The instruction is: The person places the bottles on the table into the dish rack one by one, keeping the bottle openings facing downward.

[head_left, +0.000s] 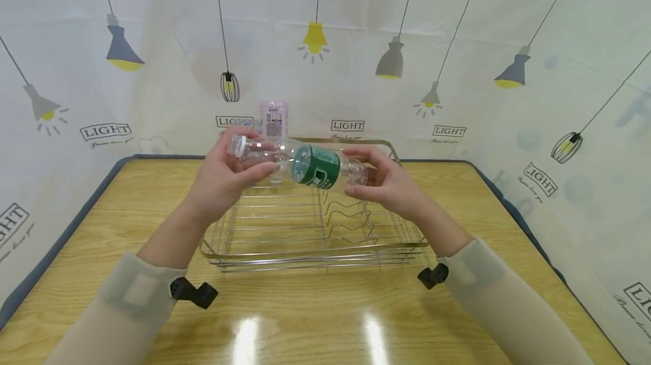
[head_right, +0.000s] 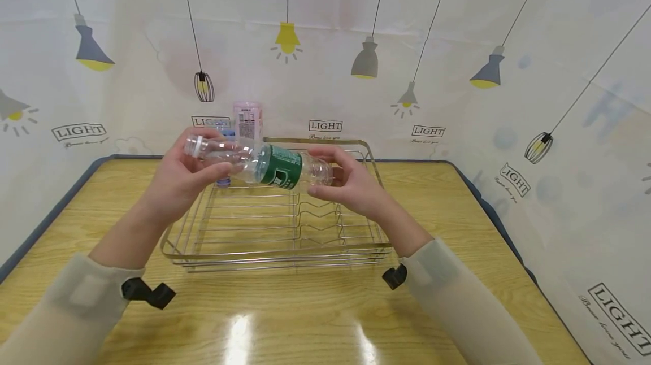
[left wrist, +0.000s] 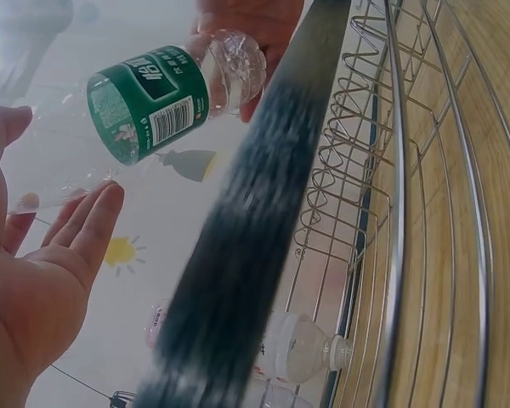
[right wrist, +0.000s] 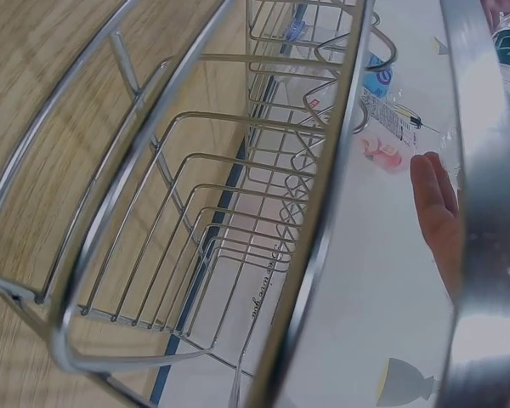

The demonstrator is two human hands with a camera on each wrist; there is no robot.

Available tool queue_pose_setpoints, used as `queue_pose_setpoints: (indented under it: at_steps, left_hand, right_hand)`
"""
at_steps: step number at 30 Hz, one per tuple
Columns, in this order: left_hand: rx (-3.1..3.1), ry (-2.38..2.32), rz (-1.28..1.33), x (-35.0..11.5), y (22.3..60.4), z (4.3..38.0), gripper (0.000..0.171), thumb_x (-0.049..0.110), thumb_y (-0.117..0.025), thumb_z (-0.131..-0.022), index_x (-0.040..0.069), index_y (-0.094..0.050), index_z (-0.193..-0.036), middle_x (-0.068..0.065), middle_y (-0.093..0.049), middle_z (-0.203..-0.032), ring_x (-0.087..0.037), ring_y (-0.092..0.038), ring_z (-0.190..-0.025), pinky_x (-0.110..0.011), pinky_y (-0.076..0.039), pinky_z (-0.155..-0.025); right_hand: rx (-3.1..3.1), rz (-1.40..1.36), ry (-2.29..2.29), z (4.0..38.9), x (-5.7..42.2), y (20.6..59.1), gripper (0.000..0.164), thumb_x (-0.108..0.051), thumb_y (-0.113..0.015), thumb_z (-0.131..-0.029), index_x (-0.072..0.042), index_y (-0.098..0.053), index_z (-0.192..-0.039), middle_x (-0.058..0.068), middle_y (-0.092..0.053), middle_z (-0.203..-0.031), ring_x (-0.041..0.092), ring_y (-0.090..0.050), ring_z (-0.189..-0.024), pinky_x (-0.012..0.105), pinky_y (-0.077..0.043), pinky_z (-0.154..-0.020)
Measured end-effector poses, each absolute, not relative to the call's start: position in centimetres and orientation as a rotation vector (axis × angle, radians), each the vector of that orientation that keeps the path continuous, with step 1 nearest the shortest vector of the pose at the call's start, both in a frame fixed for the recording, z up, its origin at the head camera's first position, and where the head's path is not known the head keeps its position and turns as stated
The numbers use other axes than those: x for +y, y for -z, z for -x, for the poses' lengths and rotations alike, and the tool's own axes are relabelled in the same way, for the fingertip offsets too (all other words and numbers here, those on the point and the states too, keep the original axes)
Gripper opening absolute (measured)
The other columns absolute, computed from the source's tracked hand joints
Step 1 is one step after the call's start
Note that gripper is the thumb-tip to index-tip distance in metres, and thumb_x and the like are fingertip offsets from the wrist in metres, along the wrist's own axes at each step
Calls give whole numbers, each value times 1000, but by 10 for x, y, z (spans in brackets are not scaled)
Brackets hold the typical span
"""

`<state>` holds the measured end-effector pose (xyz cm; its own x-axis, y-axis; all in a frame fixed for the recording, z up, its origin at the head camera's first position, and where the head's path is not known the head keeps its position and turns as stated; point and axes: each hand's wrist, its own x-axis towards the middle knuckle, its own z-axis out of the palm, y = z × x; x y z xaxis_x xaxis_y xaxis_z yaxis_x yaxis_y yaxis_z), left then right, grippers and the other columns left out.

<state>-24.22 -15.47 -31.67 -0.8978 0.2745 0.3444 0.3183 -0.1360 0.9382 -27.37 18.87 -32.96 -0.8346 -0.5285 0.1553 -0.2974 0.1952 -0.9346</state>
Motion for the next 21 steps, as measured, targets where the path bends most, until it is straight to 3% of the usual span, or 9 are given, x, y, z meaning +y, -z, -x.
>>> queue_pose_setpoints:
  at_steps: [6, 12, 16, 18, 21]
  left_hand:
    - [-2065, 2230, 693, -155, 319, 242, 51, -8, -71, -100, 20, -52, -139, -4, -69, -135, -20, -76, -120, -32, -64, -97]
    - [-2167, 2175, 614, -161, 322, 240, 51, -2, -75, -100, 24, -55, -140, -7, -63, -140, -19, -76, -115, -31, -65, -93]
    - [-2212, 2022, 659, -167, 323, 239, 57, -4, -78, -98, 21, -57, -145, -12, -59, -146, -23, -69, -124, -28, -65, -90]
    - [-2282, 1859, 669, -169, 321, 238, 60, 1, -82, -96, 18, -58, -148, -12, -61, -147, -24, -64, -130, -28, -61, -98]
    - [-2422, 1534, 701, -168, 317, 237, 63, 13, -88, -94, 15, -61, -151, -10, -63, -147, -27, -60, -135, -40, -54, -113]
  right_hand:
    - [2292, 827, 1741, 274, 191, 332, 70, 3, -77, -98, -12, -49, -160, 10, -54, -148, 30, -68, -119, 30, -63, -90]
    - [2297, 857, 1802, 274, 195, 331, 67, 6, -76, -96, -6, -50, -157, 11, -57, -145, 24, -68, -115, 28, -63, -91]
    - [2299, 839, 1824, 273, 197, 328, 66, 5, -77, -95, -7, -51, -155, 11, -58, -139, 24, -67, -114, 28, -63, -90]
    - [2314, 837, 1812, 273, 197, 327, 65, 4, -77, -95, -6, -51, -155, 12, -58, -137, 23, -67, -113, 27, -63, -90]
    - [2329, 836, 1794, 273, 198, 326, 66, 3, -77, -96, -8, -52, -155, 13, -58, -138, 23, -66, -112, 27, -63, -89]
